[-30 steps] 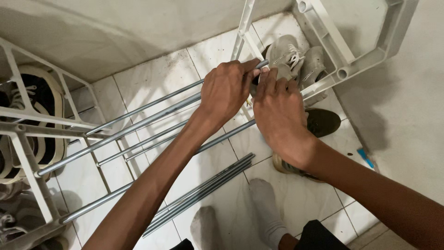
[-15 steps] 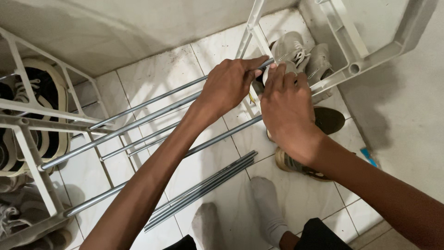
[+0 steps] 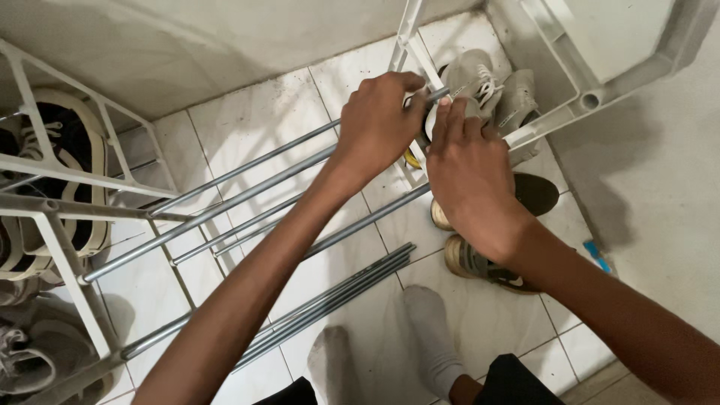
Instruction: The person assembles a metal shoe rack by inserting multiple metal rods into the side frames. The person picks up rods from the floor and slides them into the rack slots one by one.
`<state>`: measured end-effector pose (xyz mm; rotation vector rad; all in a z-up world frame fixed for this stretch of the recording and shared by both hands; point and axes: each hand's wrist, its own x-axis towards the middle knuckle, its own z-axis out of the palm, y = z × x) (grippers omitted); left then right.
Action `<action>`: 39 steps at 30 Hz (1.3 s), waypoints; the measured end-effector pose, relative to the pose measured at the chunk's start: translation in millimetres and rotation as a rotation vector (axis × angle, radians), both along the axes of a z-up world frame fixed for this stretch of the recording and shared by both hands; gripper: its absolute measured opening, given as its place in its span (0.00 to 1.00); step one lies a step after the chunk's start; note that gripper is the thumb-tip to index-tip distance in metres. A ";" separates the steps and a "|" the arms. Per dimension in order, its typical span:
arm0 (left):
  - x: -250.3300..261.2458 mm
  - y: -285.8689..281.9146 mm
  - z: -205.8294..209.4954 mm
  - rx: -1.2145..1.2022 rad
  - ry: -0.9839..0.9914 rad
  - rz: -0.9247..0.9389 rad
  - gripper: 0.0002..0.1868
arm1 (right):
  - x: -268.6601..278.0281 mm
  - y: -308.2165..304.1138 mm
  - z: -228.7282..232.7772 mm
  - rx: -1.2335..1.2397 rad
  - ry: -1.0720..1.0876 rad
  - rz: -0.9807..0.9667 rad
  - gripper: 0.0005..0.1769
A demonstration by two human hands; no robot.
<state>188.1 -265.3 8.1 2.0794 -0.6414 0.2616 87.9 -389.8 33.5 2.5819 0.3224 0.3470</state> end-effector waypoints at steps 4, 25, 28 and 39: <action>1.6 -19.4 12.6 0.076 0.424 0.089 0.19 | 0.4 -2.7 -0.6 -0.045 0.014 -0.007 0.34; 16.4 -14.8 -13.4 0.030 0.408 -0.076 0.20 | 3.5 7.0 18.5 -0.031 0.196 -0.110 0.51; 23.2 -10.3 -20.6 0.035 0.426 -0.136 0.20 | 3.7 6.9 20.2 -0.037 0.228 -0.113 0.51; 39.0 -7.2 -42.3 0.041 0.412 -0.275 0.22 | 5.3 6.1 14.5 0.007 0.210 -0.126 0.49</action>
